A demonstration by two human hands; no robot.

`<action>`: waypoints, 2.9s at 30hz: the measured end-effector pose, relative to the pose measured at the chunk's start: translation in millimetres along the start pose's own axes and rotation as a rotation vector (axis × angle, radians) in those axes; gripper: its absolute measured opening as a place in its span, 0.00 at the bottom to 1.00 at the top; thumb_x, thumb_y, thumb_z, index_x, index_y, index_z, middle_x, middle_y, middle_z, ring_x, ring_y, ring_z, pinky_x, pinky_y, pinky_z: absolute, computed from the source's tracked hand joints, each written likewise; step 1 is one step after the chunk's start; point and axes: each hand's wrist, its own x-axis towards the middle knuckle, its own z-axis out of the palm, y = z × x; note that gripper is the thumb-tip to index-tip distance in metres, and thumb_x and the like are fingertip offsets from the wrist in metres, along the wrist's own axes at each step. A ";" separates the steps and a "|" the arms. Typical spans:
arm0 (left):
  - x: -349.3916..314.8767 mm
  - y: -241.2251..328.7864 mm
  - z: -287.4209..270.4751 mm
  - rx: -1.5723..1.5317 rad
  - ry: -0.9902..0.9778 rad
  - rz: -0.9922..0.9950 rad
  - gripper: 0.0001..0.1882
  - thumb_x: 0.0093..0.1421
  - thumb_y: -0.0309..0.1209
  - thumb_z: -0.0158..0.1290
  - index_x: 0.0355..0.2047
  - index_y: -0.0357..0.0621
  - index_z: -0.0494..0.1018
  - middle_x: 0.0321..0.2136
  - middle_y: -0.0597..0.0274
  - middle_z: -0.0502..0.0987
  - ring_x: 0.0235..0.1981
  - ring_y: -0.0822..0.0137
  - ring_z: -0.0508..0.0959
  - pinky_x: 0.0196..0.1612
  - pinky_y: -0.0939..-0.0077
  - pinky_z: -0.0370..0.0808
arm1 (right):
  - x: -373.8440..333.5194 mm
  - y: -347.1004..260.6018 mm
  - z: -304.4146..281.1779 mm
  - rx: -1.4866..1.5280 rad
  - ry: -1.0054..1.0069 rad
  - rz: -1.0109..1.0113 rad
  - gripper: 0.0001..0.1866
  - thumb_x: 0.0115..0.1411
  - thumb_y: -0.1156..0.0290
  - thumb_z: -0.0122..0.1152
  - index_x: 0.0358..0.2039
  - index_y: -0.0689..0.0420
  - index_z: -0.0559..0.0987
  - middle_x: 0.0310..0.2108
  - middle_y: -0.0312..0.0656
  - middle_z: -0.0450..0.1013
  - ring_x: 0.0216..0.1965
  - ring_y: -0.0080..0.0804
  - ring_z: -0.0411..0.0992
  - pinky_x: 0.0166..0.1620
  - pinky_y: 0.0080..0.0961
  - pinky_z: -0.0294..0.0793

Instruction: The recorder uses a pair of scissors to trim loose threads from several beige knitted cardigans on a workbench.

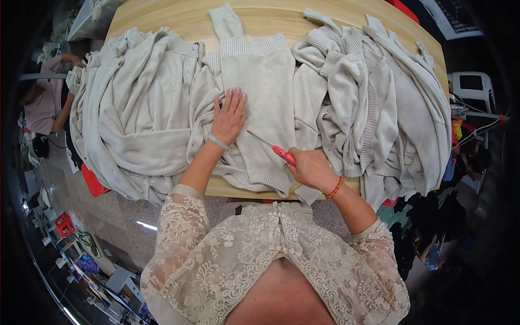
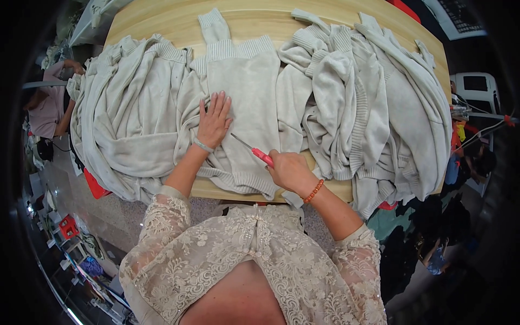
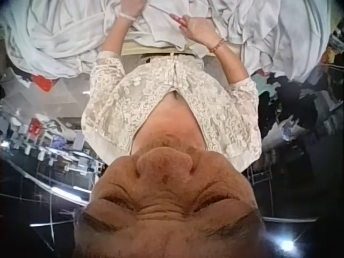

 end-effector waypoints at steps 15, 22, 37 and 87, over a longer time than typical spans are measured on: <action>-157.4 101.0 -13.9 -0.136 -0.215 -0.182 0.32 0.59 0.34 0.46 0.63 0.36 0.54 0.66 0.48 0.49 0.67 0.50 0.49 0.67 0.51 0.44 | -85.2 1.2 46.5 -0.037 -0.194 -0.123 0.13 0.55 0.63 0.58 0.33 0.61 0.73 0.21 0.52 0.74 0.26 0.51 0.75 0.31 0.44 0.73; -192.2 136.2 -20.2 -0.281 -0.049 -0.323 0.27 0.57 0.30 0.49 0.58 0.41 0.64 0.62 0.48 0.60 0.62 0.50 0.59 0.65 0.52 0.50 | -105.3 0.6 22.7 0.011 -0.114 -0.044 0.11 0.56 0.68 0.57 0.38 0.58 0.71 0.24 0.50 0.74 0.30 0.49 0.74 0.34 0.44 0.71; -152.7 104.8 23.4 -0.839 0.222 -0.962 0.18 0.50 0.25 0.59 0.42 0.37 0.73 0.23 0.61 0.76 0.23 0.69 0.75 0.30 0.76 0.73 | -99.2 11.8 64.2 -0.089 -0.148 -0.047 0.12 0.56 0.68 0.57 0.40 0.56 0.71 0.26 0.50 0.74 0.31 0.49 0.74 0.34 0.44 0.71; 1.5 7.0 14.0 -1.041 0.250 -0.940 0.06 0.60 0.26 0.52 0.35 0.38 0.76 0.21 0.65 0.74 0.16 0.77 0.73 0.16 0.83 0.69 | 58.9 -16.9 -18.3 0.047 0.123 0.095 0.10 0.58 0.65 0.56 0.35 0.59 0.72 0.22 0.53 0.74 0.27 0.52 0.75 0.33 0.47 0.72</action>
